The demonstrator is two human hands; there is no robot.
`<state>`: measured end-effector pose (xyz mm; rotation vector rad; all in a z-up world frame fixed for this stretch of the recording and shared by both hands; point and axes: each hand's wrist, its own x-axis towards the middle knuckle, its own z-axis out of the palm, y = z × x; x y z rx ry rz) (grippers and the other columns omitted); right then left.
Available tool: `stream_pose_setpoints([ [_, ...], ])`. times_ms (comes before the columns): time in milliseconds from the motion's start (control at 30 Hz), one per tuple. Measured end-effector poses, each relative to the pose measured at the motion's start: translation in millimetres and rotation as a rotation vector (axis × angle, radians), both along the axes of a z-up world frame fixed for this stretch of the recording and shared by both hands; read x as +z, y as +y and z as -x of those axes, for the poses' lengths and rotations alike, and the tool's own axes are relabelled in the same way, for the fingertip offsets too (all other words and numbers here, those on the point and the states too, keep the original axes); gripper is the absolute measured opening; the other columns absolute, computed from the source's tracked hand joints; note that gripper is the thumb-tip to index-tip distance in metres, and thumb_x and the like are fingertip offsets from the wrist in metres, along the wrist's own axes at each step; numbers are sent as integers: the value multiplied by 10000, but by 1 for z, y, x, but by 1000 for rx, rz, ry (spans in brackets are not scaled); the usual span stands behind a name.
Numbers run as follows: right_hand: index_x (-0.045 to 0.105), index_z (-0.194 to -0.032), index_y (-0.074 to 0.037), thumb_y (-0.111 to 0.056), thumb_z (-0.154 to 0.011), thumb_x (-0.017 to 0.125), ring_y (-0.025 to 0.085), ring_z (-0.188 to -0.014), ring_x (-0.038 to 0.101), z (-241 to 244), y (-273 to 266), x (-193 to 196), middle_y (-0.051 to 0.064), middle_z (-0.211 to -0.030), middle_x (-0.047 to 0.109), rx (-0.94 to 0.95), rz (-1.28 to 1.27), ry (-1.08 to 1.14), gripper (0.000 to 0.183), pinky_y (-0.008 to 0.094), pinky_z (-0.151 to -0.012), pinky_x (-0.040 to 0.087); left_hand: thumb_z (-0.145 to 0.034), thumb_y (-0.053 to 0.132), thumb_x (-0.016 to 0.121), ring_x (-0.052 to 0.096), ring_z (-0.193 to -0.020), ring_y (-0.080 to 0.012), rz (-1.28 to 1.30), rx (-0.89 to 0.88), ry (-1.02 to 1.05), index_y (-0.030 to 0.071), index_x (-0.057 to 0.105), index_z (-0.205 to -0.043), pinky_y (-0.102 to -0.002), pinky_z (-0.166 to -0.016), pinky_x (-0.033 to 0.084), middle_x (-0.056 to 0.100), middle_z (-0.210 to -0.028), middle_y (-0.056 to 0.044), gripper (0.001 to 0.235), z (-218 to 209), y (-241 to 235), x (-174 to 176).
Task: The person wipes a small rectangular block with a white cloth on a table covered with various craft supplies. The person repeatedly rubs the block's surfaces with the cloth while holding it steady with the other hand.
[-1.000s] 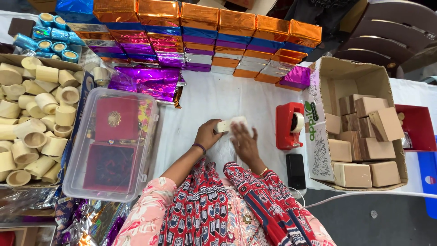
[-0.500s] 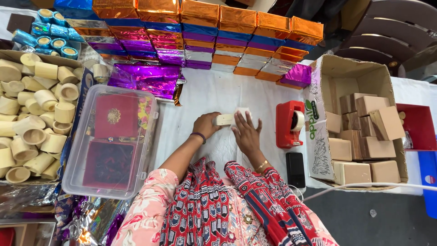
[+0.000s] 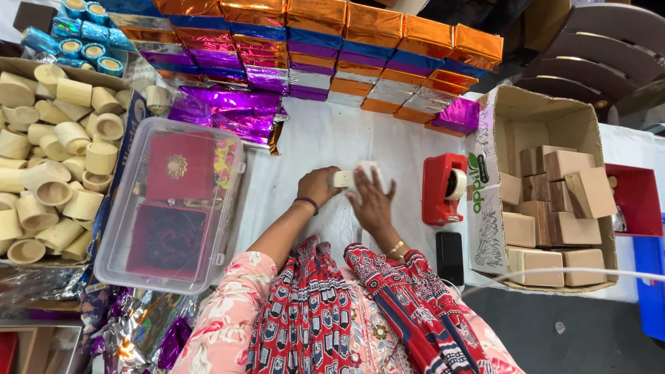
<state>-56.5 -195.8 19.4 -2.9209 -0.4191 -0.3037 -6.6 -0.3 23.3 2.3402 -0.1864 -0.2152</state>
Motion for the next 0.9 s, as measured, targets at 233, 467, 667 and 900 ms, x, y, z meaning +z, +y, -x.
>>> stream_pose_setpoints([
  [233,480,-1561,-203,-493,-1045,469,196,-1584,223,13,-9,5,-28,-1626,460,169,17,-13,591,571,-1218,-139,-721,250,826,702,-1040,-323,-23,-23,-33,215,701,-1229,-450,-879,559,747,-1146,-77,524,-3,0,-3],
  [467,482,-1563,-179,-523,-1047,496,216,-1595,215,0,2,5,-22,-1626,456,9,26,-30,621,562,-1208,-169,-732,256,829,704,-1042,-324,-22,-24,-8,227,701,-1227,-454,-883,561,747,-1141,-81,512,-4,0,-12],
  [667,500,-1544,-207,-517,-1032,469,219,-1586,194,12,-6,5,-40,-1610,468,95,58,4,599,569,-1197,-186,-741,247,829,701,-1040,-332,-5,-26,10,219,699,-1227,-459,-885,558,745,-1135,-92,504,-4,-1,-2],
  [900,508,-1546,-211,-521,-1062,451,186,-1597,176,-9,1,-1,-55,-1612,479,-93,154,-57,578,546,-1204,-189,-769,260,825,703,-1046,-329,12,-6,48,219,701,-1221,-453,-897,559,747,-1141,-89,471,0,-2,6],
])
